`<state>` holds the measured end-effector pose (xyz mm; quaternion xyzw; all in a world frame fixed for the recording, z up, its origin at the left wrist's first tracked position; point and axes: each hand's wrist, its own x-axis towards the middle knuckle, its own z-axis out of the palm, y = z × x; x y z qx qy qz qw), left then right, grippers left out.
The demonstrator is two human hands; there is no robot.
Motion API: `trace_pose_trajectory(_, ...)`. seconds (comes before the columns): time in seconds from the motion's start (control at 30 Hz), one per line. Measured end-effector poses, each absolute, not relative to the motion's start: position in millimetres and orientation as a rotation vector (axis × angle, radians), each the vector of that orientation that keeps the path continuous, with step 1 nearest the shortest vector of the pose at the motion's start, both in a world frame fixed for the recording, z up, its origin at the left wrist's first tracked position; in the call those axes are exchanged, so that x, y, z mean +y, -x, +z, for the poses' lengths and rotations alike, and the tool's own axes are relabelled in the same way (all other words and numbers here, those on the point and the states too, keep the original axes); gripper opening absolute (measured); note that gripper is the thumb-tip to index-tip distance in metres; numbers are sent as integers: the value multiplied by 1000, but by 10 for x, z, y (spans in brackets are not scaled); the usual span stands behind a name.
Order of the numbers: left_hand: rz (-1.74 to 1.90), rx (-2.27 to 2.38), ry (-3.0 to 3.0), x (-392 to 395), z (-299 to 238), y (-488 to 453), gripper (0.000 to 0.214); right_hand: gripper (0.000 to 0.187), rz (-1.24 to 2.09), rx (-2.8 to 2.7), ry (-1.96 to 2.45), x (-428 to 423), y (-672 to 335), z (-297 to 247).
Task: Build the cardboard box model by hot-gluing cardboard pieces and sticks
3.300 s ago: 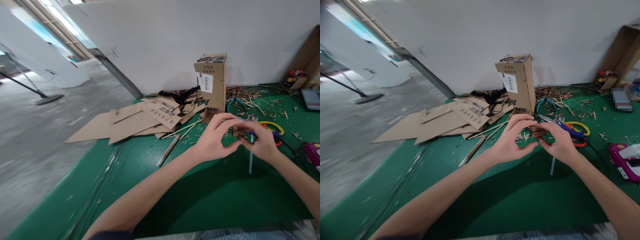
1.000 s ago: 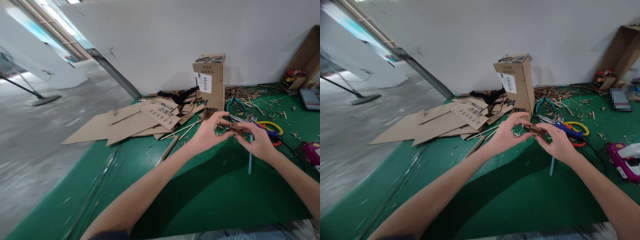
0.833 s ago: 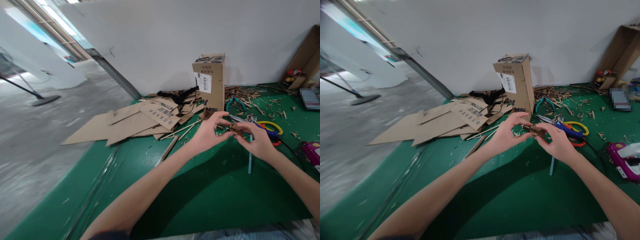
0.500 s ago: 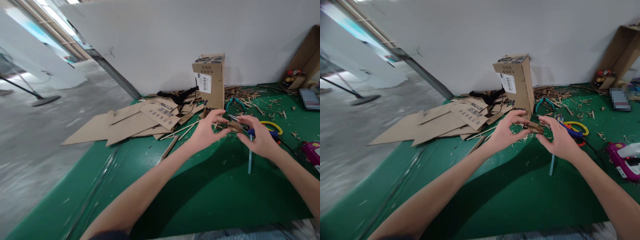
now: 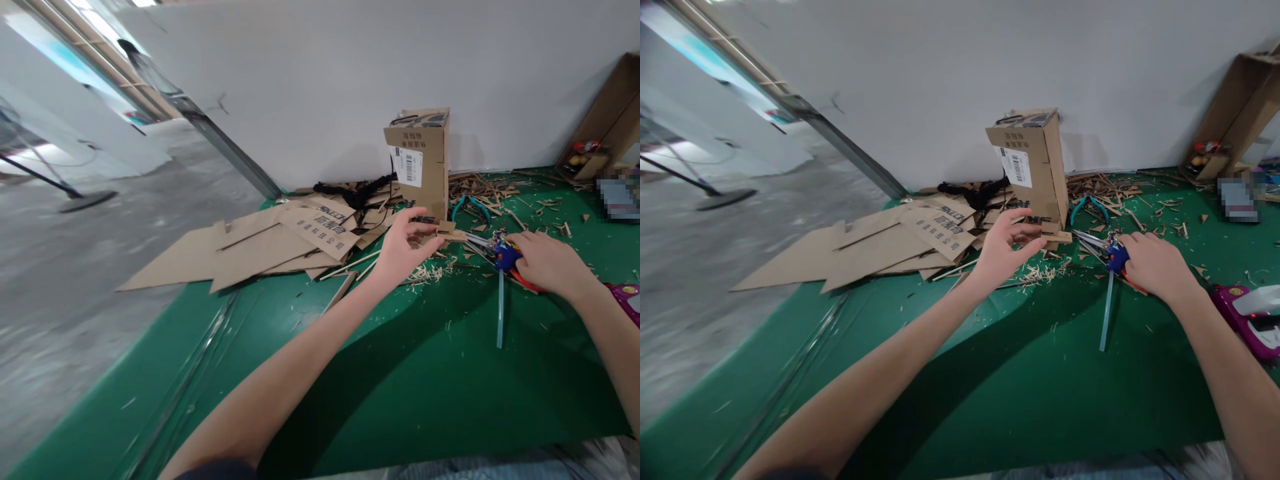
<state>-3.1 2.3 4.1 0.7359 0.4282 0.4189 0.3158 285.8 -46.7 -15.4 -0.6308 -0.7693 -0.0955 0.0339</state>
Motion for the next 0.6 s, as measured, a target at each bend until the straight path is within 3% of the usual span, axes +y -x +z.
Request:
trace_pose_trajectory(0.2, 1134, 1130, -1875, 75, 6, 41, 53, 48, -309, -2325, 2028, -499, -2881, -144)
trace_pose_trajectory(0.6, 1137, 1161, -1936, 112, -42, 64, 52, 18, -232, -2389, 2125, -512, -2832, -144)
